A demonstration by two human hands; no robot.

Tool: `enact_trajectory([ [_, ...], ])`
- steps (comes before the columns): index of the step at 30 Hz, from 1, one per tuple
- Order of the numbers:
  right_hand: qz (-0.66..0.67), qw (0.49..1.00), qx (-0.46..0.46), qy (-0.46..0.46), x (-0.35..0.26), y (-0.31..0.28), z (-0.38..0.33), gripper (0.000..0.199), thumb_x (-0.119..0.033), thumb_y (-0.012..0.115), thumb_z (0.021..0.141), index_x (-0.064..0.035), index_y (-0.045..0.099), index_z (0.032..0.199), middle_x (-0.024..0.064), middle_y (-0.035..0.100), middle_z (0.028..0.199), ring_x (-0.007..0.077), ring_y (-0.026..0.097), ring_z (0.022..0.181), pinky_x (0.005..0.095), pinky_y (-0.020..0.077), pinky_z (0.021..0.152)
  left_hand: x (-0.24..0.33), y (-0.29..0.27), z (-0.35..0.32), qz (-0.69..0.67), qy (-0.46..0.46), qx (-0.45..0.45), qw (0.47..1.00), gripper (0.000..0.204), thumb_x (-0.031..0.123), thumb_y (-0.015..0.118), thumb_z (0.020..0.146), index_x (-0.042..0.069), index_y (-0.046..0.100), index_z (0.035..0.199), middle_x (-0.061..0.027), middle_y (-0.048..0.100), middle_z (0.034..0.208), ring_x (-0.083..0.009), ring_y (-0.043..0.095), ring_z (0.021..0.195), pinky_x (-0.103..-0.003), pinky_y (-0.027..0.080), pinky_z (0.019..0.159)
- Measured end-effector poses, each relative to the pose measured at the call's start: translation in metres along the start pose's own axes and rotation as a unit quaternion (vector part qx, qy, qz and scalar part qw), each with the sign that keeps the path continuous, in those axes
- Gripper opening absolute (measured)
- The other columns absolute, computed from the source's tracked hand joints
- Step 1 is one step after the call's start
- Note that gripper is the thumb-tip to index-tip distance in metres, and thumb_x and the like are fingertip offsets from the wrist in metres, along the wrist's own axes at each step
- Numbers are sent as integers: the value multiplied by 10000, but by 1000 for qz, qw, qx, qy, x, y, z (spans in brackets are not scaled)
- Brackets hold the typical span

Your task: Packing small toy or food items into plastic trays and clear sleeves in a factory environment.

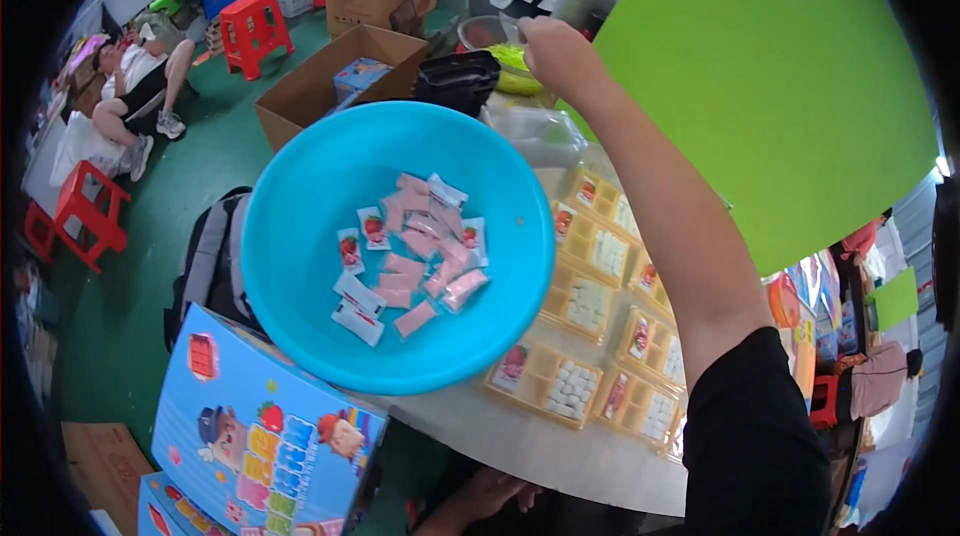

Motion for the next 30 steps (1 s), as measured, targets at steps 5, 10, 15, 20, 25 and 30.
enact_trajectory([
  [5,-80,993,-91,8,25,48,-1,129,-58,530,872,-18,610,965,197,674,984,368,664,946,489,539,810,-5,1,-1,16,-14,-11,1000,255,230,511,1032,-4,578,1110,-111,643,930,-187,645,734,-320,539,636],
  [10,-78,995,-52,40,2,4,-11,226,-116,592,858,-22,609,1063,183,667,1024,355,641,989,466,518,851,11,10,-1,-21,-27,1,999,219,177,480,1040,-7,581,1103,-102,640,925,-183,644,731,-317,540,638],
  [15,-31,996,-84,-29,-62,-135,-73,243,-148,618,876,-40,644,1093,168,658,1029,343,617,992,428,491,890,15,11,-5,-31,-21,-13,999,202,178,456,1049,11,530,1135,-81,613,937,-142,618,735,-297,528,646],
  [20,-98,984,-141,49,-95,-277,-208,170,-77,642,835,-35,636,999,135,639,958,333,599,933,432,459,850,4,13,-4,-3,13,-13,1000,184,117,481,1033,-3,533,1162,-94,626,944,-150,629,752,-294,534,647],
  [25,-267,919,-86,276,-100,-421,-372,97,-31,606,841,0,626,931,150,625,884,338,594,846,409,465,782,3,39,1,162,-34,16,986,181,122,495,1017,-18,584,1089,-129,650,896,-209,655,712,-329,547,631],
  [30,-275,778,7,566,-101,-511,-561,122,-96,549,953,-4,620,990,154,648,911,303,639,818,377,498,760,-2,93,23,652,16,-15,758,283,260,611,922,-16,657,964,-159,658,768,-362,643,707,-447,511,686],
])
Point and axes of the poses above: each hand's wrist, its own z-axis towards the middle knuckle, its own y-axis out of the palm, x = y × z, the point moved 4 cm from there along z, towards the middle knuckle
